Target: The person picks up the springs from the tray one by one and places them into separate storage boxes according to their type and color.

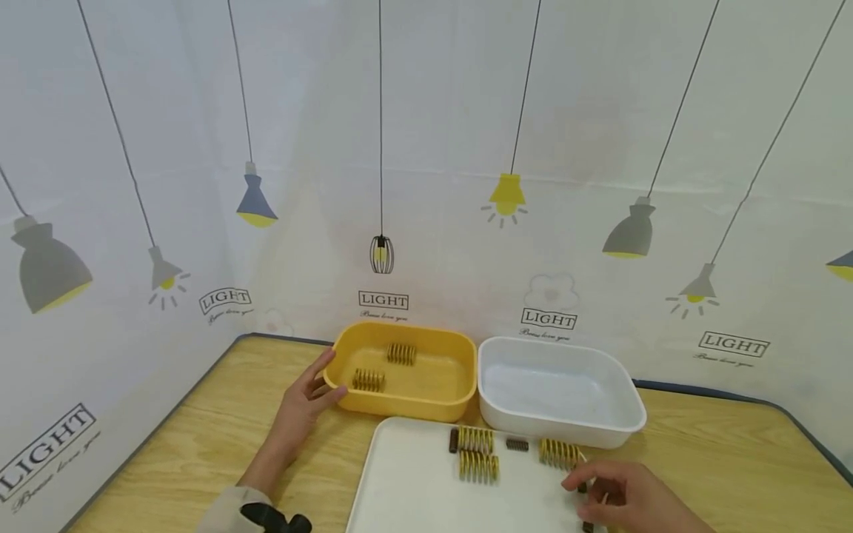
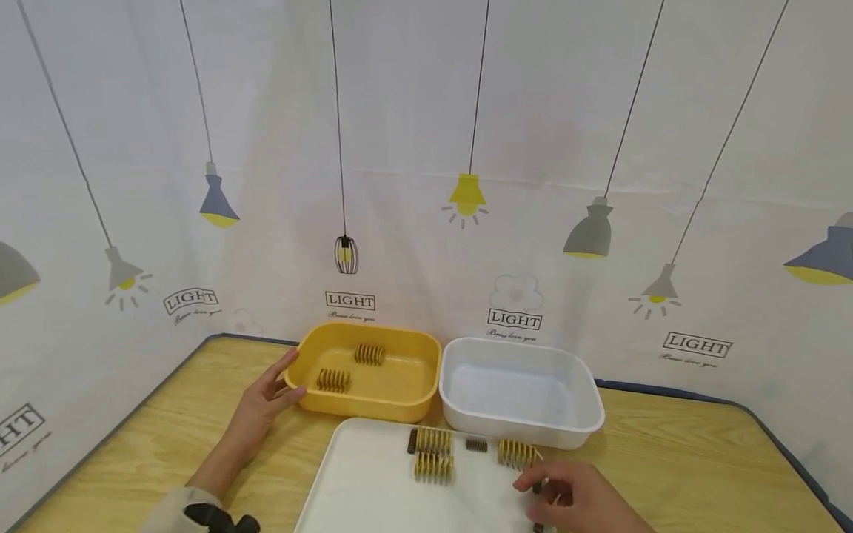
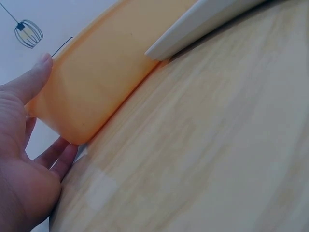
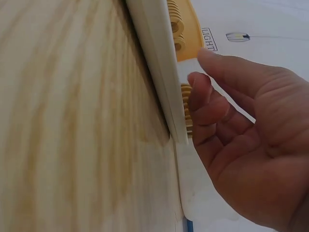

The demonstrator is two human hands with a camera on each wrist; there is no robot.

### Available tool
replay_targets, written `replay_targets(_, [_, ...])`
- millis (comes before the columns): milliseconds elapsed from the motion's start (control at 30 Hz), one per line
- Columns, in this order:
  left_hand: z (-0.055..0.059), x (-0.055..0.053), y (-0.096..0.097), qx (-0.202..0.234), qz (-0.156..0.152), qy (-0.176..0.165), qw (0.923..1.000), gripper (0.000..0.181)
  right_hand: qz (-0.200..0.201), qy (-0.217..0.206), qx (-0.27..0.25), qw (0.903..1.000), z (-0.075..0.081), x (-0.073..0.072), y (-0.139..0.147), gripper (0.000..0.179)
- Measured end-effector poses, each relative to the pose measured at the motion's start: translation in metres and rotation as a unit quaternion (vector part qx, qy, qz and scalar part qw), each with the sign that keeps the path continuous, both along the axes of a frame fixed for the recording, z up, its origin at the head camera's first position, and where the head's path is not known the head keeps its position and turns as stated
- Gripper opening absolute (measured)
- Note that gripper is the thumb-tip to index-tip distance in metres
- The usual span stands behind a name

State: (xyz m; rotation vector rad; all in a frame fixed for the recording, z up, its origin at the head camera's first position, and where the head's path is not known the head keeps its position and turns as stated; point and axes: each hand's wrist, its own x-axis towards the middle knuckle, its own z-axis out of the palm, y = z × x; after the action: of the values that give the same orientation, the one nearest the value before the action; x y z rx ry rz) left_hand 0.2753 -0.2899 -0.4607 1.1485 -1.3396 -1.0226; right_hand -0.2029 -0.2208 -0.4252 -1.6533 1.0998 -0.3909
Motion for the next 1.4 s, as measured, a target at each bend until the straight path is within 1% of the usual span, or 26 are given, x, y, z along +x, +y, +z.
replay_targets(133, [-0.001, -0.001, 0.000, -0.001, -0.002, 0.004, 1.0000, 0.064, 0.037, -0.006, 0.007, 0.9993, -0.006, -0.010, -0.002, 0.028])
replay_targets(200, [-0.001, -0.001, 0.000, 0.002, -0.002, 0.005, 1.0000, 0.064, 0.040, -0.019, 0.032, 0.9985, -0.009, -0.014, -0.002, 0.027])
replay_targets(233, [-0.001, -0.001, 0.000, 0.001, -0.003, 0.006, 1.0000, 0.064, 0.047, -0.033, 0.037, 0.9977, -0.011, -0.016, -0.002, 0.026])
replay_targets(333, [-0.001, -0.001, 0.000, 0.002, -0.003, 0.007, 1.0000, 0.064, 0.071, -0.058, 0.026, 0.9954, -0.013, -0.020, -0.004, 0.026])
replay_targets(433, [0.000, -0.001, -0.001, 0.003, -0.004, 0.006, 1.0000, 0.064, 0.088, -0.073, 0.019, 0.9933, -0.013, -0.021, -0.006, 0.026])
replay_targets(533, [0.002, 0.000, -0.002, 0.005, -0.002, 0.002, 1.0000, 0.064, 0.082, -0.046, -0.003, 0.9956, -0.012, -0.018, -0.006, 0.024])
replay_targets(567, [0.002, 0.000, -0.002, 0.005, -0.002, 0.001, 1.0000, 0.064, 0.078, -0.043, 0.004, 0.9960, -0.012, -0.017, -0.006, 0.024])
replay_targets(667, [0.003, 0.000, -0.003, 0.002, -0.002, 0.000, 1.0000, 0.064, 0.077, -0.019, -0.045, 0.9959, -0.012, -0.012, -0.006, 0.022])
replay_targets(800, [0.001, 0.001, -0.004, 0.002, 0.001, -0.006, 1.0000, 0.064, 0.080, -0.022, -0.084, 0.9930, -0.018, -0.010, -0.008, 0.021])
replay_targets(933, [-0.002, 0.000, -0.002, 0.013, 0.007, -0.016, 0.9998, 0.063, 0.079, -0.041, -0.049, 0.9948, -0.022, -0.013, -0.009, 0.023])
replay_targets(1033, [-0.003, -0.001, 0.000, 0.015, 0.006, -0.020, 0.9997, 0.063, 0.087, -0.053, -0.039, 0.9941, -0.022, -0.016, -0.010, 0.024])
replay_targets(1133, [-0.003, -0.001, 0.001, 0.011, 0.004, -0.021, 0.9997, 0.063, 0.101, -0.062, -0.041, 0.9921, -0.022, -0.017, -0.010, 0.024])
replay_targets(1267, [-0.001, 0.001, 0.001, 0.003, 0.003, -0.020, 0.9998, 0.064, 0.103, -0.054, -0.058, 0.9915, -0.020, -0.012, -0.010, 0.023])
replay_targets(1367, [-0.001, 0.001, 0.000, -0.008, 0.000, -0.018, 0.9998, 0.064, 0.089, -0.039, -0.076, 0.9924, -0.019, -0.008, -0.008, 0.023])
replay_targets(1400, [-0.001, 0.001, 0.000, -0.012, -0.001, -0.017, 0.9998, 0.064, 0.077, -0.037, -0.068, 0.9941, -0.018, -0.006, -0.007, 0.022])
